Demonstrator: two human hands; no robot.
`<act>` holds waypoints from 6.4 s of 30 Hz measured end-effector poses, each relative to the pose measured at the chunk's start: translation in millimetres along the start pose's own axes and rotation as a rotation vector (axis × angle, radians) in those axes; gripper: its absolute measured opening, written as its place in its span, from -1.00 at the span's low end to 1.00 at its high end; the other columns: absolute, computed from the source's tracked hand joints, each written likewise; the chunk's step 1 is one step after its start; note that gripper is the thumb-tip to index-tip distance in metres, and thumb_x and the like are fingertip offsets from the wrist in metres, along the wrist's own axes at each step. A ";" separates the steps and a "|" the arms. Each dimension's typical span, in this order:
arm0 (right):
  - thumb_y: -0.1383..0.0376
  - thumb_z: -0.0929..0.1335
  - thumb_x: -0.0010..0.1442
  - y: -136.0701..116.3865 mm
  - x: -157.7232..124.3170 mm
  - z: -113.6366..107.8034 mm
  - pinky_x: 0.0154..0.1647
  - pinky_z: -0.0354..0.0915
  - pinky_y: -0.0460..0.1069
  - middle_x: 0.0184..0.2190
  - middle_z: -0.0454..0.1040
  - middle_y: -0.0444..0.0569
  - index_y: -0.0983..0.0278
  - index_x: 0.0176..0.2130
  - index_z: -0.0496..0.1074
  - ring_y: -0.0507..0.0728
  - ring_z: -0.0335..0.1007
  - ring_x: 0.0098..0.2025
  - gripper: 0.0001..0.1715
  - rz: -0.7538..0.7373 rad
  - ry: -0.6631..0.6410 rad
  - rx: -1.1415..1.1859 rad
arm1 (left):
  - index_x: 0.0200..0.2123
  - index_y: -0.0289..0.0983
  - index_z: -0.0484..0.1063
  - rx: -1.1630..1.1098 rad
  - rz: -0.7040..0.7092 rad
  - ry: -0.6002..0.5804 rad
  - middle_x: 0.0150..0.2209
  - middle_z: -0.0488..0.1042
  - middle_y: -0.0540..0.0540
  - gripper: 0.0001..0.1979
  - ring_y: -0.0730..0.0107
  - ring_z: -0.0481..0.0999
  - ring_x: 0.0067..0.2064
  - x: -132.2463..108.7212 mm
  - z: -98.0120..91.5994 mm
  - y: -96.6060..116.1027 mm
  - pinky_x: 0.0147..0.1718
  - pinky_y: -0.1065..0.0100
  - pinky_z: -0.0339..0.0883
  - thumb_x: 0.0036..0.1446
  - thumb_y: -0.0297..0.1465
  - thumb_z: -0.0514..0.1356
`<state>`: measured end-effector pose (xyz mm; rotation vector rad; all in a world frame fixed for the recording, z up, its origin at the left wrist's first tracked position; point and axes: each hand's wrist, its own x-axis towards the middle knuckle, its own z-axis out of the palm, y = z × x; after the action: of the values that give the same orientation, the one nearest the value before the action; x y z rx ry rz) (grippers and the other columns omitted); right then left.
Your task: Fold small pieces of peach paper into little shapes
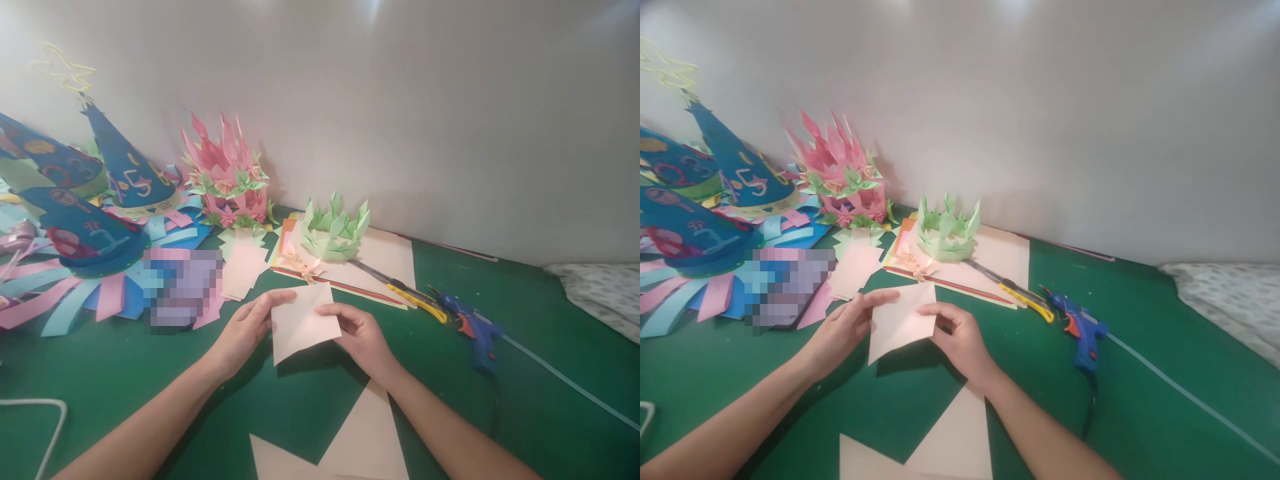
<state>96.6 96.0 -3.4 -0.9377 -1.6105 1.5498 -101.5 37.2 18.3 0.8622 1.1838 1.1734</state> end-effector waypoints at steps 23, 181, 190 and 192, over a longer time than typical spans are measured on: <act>0.22 0.35 0.08 -8.6 -3.1 6.3 -0.28 0.31 -0.02 -0.38 0.53 -0.05 0.28 -0.42 0.53 0.12 0.41 -0.33 -0.80 -0.090 0.089 -0.188 | -0.35 -0.26 0.54 0.161 0.026 0.130 -0.13 0.51 -0.14 -0.81 0.15 0.39 -0.03 -0.7 2.2 1.9 -0.01 0.22 0.20 -0.06 -0.41 0.18; 0.09 0.29 0.12 -0.4 0.3 14.0 -0.50 0.14 -0.12 -0.60 0.23 -0.18 0.31 -0.50 0.28 -0.02 0.15 -0.53 -0.65 0.103 -0.054 -0.080 | -0.47 -0.28 0.25 0.078 0.040 0.154 -0.53 0.23 0.09 -0.73 0.55 0.21 -0.50 -4.7 26.1 -14.4 -0.51 0.51 0.14 0.00 -0.19 0.19; 0.14 0.27 0.14 -5.4 -0.9 16.8 -0.52 0.05 -0.12 -0.66 0.17 -0.21 0.30 -0.62 0.20 -0.03 0.09 -0.56 -0.60 0.076 -0.043 -0.275 | -0.46 -0.27 0.25 0.034 0.016 0.198 -0.53 0.24 0.10 -0.74 0.57 0.20 -0.51 -5.5 28.0 -13.6 -0.52 0.52 0.13 0.02 -0.20 0.17; 0.13 0.26 0.14 -4.6 -1.1 16.8 -0.52 0.06 -0.12 -0.67 0.19 -0.20 0.29 -0.62 0.20 -0.02 0.11 -0.56 -0.59 0.072 -0.043 -0.273 | -0.47 -0.28 0.27 0.048 0.016 0.207 -0.53 0.26 0.09 -0.72 0.54 0.23 -0.51 -5.3 28.5 -13.5 -0.51 0.50 0.15 -0.01 -0.18 0.19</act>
<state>82.4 86.6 0.5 -1.1243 -1.8701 1.4285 -70.6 31.2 12.6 0.8013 1.3793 1.2747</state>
